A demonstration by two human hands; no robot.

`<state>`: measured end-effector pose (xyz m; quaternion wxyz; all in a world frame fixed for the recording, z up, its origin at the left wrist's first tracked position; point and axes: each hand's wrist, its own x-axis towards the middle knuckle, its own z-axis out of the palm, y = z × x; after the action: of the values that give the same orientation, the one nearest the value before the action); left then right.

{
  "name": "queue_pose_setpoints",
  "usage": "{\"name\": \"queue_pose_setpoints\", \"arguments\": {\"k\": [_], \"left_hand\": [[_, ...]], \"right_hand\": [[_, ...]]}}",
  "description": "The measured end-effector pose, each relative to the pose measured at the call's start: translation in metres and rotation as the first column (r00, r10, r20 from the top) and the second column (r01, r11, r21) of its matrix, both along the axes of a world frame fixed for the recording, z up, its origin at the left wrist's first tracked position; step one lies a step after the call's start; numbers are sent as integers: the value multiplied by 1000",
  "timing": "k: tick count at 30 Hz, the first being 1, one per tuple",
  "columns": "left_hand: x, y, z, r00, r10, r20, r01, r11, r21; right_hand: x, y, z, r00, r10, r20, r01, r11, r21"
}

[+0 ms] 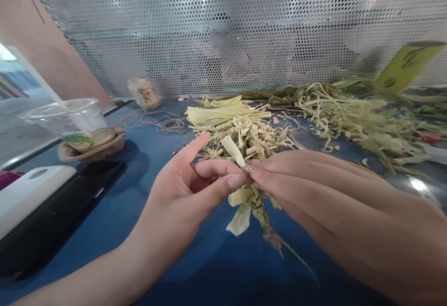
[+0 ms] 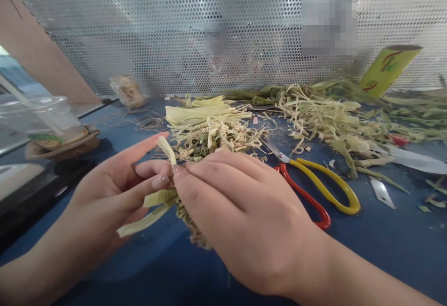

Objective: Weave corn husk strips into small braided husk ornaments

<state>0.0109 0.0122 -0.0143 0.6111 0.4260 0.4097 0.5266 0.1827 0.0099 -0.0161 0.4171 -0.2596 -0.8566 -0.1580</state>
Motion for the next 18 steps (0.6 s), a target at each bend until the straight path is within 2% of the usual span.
{"name": "queue_pose_setpoints", "arguments": {"k": [3,10,18], "left_hand": [[1,-2,2,1000,18,9,-18,1000,-8],[2,-5,-2,997,77,-11,-77,997,-12],[6,-5,-5,992,107,-64,-106,994,19]], "right_hand": [[1,1,-1,998,58,-7,-58,998,8],[-2,-3,2,998,-29,49,33,997,-75],[-1,0,-2,995,-33,91,42,994,-101]]}}
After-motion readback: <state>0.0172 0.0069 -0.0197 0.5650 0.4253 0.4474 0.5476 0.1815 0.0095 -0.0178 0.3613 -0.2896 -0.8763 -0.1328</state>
